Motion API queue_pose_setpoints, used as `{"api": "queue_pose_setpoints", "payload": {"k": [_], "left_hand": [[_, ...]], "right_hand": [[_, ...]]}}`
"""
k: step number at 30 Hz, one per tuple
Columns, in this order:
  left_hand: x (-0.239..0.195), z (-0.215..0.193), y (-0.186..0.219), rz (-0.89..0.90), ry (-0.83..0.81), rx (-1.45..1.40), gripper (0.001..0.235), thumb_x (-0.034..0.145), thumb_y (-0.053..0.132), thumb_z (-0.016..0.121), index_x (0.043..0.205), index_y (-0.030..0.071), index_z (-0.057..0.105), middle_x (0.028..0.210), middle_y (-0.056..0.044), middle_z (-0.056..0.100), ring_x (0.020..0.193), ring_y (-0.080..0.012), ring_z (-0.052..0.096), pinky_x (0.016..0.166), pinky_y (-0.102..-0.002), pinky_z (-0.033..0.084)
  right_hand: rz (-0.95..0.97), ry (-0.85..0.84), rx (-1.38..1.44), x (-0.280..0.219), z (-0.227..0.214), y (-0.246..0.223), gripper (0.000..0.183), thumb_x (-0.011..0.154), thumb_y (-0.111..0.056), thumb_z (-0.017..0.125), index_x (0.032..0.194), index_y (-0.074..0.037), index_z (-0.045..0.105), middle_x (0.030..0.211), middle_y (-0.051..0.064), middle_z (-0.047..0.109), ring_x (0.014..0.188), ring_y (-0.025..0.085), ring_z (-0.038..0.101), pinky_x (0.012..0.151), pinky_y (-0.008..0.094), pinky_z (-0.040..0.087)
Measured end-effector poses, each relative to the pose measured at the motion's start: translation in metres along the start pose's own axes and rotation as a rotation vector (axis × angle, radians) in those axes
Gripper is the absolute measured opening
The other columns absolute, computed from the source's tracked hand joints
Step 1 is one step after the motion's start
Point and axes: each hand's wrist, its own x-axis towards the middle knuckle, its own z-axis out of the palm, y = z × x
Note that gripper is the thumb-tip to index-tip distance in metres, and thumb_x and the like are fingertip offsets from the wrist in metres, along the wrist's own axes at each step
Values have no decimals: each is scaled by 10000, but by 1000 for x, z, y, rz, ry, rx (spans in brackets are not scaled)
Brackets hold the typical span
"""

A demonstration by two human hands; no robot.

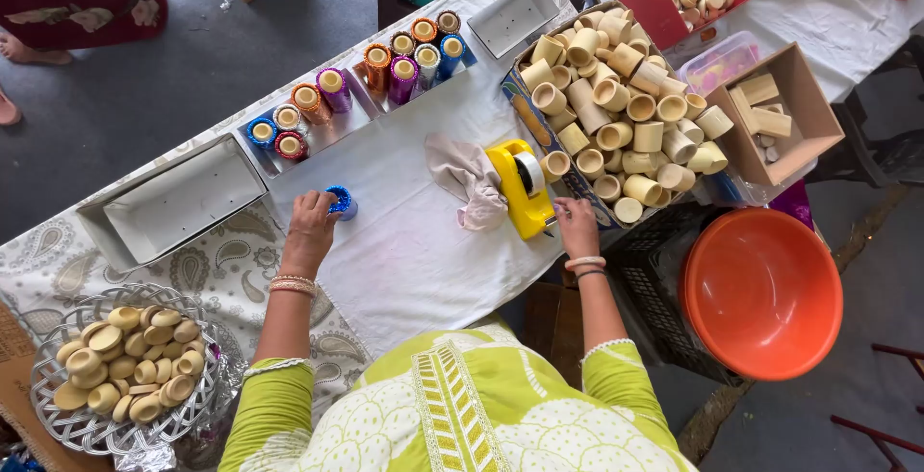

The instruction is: The person wraps small beige cups with colorful metallic foil. They pick up a cup, select a foil sheet from a box, wrap the cup, and place the finished item into a tray. The person also wipes the table surface with a cloth during the process.

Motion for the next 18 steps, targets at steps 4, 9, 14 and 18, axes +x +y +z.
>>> {"api": "queue_pose_setpoints", "payload": {"k": [4,9,14,18], "left_hand": [[2,-2,3,-9,-18,42,335,846,77,759,1160,54,646,1051,-120,603,1016,-357,561,901,-450,496],[0,-2,6,-25,-70,116,243,894,96,733,1137,100,723,1054,-95,597,1015,-321,564,904,-419,520],[2,-6,11,-40,-94,127,237,896,94,728,1132,86,735,1054,-101,583,996,-321,556,888,-424,522],[2,-6,11,-38,-96,129,240,888,88,731,1127,96,739,1041,-98,578,982,-314,552,887,-424,520]], "right_hand": [[61,-29,-133,7,9,2,160,951,-207,722,1021,-65,748,987,120,604,828,273,645,758,407,530],[141,-77,54,11,17,24,148,921,-158,751,944,-13,736,986,101,565,807,228,656,772,363,560],[203,-63,187,6,23,37,158,929,-162,754,950,-7,736,975,74,559,793,175,665,763,311,570],[270,10,400,2,37,57,171,965,-169,724,995,0,726,1008,31,525,808,123,617,748,265,555]]}}
